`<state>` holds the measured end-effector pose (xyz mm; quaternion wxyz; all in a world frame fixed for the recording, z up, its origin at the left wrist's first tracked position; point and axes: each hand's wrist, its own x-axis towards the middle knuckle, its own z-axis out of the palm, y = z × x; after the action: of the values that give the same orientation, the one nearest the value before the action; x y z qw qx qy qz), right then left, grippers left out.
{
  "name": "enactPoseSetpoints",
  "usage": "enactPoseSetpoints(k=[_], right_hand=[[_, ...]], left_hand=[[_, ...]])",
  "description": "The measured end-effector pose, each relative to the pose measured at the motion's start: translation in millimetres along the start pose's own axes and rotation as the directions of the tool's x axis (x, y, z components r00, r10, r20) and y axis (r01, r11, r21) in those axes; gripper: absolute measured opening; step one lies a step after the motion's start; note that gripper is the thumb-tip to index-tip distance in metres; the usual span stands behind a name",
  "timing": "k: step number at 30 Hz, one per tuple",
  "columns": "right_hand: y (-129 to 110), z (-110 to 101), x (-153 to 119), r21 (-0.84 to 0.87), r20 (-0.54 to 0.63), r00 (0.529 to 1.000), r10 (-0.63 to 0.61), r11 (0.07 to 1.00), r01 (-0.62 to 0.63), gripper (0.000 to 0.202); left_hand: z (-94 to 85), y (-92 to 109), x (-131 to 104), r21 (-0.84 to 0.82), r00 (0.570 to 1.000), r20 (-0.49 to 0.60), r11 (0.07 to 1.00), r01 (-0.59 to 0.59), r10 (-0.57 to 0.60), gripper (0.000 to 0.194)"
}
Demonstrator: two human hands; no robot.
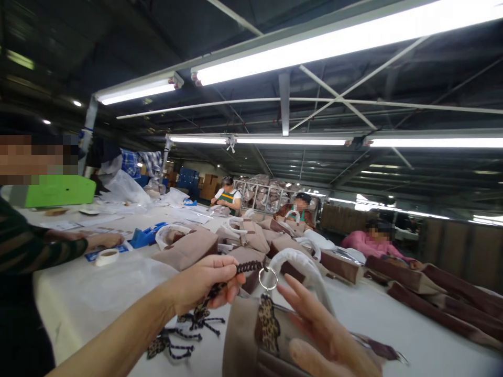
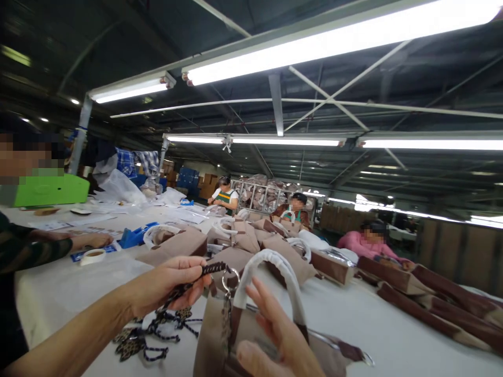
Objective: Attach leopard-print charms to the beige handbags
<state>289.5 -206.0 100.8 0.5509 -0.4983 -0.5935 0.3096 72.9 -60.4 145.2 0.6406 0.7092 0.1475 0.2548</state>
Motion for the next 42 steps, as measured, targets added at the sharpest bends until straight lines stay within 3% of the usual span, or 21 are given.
enactPoseSetpoints(k=[2,4,8,14,20,24,27,30,35,38,42], right_hand=[[4.7,6.2,3.0,0.128,0.094,0.995,-0.022,0.992,0.01,0.075],[8.7,8.9,3.7,0.182,0.143,0.989,-0.028,0.983,0.002,0.053],[15.4,-0.8,-5.7,0.213,0.089,0.995,0.051,0.975,-0.069,0.036],[15.3,-23.4,-25.2,0.333,0.062,0.991,0.118,0.934,-0.132,0.052],[8.9,-20.9,-25.3,0.304,0.124,0.98,0.156,0.934,-0.188,0.048],[9.8,-14.0,-24.4,0.27,0.149,0.969,0.195,0.935,-0.23,0.053],[13.9,-12.3,-24.7,0.277,0.156,0.966,0.207,0.929,-0.244,0.055],[17.7,-13.0,-25.1,0.309,0.163,0.964,0.211,0.917,-0.253,0.058],[19.9,-13.7,-23.6,0.326,0.168,0.965,0.2,0.913,-0.246,0.058],[23.5,-14.3,-22.7,0.286,0.109,0.984,0.14,0.944,-0.165,0.052],[35.0,-17.9,-23.2,0.123,0.012,1.0,-0.005,0.992,0.004,0.027]], left_hand=[[21.1,-14.3,-0.2,-0.044,0.998,0.052,0.998,0.046,-0.044,0.038],[38.2,-30.6,-0.1,-0.063,0.991,0.103,0.994,0.09,-0.083,0.041],[56.4,-52.9,-0.5,-0.075,0.967,0.207,0.983,0.165,-0.146,0.042],[64.9,-42.4,0.2,0.079,0.926,0.328,0.982,0.172,-0.188,0.016],[94.7,-45.1,11.2,0.117,0.983,0.177,0.991,-0.07,0.049,0.021],[113.7,-61.5,21.5,0.054,0.996,0.052,0.996,-0.076,0.073,0.022],[117.7,-69.6,26.3,-0.048,0.999,0.026,0.998,-0.03,0.032,0.026],[115.1,-72.6,27.1,-0.143,0.997,0.073,0.989,0.024,-0.014,0.03],[108.6,-73.9,26.1,-0.125,0.997,0.072,0.992,0.026,-0.017,0.032],[105.6,-71.2,26.5,-0.067,0.999,0.04,0.998,0.017,-0.014,0.034],[102.1,-68.0,26.9,-0.025,1.0,-0.004,1.0,0.014,-0.014,0.035]])
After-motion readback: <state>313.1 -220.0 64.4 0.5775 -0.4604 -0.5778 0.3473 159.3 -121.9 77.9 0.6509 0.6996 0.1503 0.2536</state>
